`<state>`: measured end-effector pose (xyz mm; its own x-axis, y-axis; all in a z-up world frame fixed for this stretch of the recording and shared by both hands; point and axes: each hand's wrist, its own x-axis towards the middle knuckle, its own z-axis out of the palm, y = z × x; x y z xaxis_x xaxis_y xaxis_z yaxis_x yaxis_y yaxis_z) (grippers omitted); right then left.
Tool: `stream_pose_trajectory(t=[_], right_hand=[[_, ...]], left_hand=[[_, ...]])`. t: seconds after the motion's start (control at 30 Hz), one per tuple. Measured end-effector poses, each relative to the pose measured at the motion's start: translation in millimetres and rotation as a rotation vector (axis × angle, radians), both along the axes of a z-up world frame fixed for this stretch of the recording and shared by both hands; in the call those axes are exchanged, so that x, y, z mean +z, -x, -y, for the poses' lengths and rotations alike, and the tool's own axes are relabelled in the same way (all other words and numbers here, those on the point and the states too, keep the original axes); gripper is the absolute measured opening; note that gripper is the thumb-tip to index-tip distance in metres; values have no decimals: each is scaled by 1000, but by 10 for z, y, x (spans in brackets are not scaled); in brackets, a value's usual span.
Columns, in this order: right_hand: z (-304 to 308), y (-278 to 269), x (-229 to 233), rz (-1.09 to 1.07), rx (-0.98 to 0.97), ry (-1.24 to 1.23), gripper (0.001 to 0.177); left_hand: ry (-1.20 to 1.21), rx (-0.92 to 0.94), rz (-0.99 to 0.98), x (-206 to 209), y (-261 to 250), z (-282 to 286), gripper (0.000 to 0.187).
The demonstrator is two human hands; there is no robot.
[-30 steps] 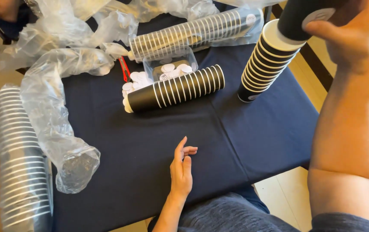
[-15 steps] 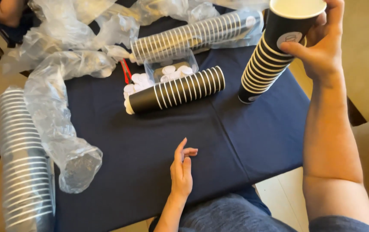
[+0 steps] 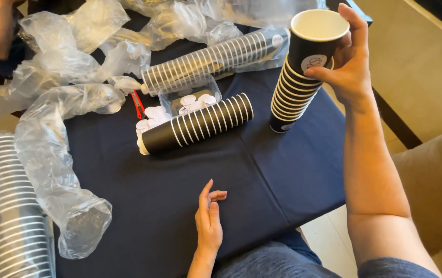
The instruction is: Applying circular adhesive labels to the exterior of disposable coffee cups at a workspace.
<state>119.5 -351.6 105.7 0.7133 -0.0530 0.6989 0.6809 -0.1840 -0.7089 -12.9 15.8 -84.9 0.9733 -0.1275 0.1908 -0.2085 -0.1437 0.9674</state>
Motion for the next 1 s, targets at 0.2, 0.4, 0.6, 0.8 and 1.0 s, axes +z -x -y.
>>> stream_pose_trajectory(t=[0.2,0.4,0.6,0.8,1.0], right_hand=[[5,-16,-56,12,12,-28,92],[88,-8,-175,37,47,-9,98],[122,-34,-424,71,9,7,114],[77,28,-623,31,169,-77,114],[162,-34,-868,119,64,-177,102]], left_hand=[[32,-7,12,2,2,2,57],[35,-9,26,55,0,5,56],[71,-16,36,29,10,9,60],[111,-20,36,31,16,18,60],[75,-32,51,101,17,15,52]])
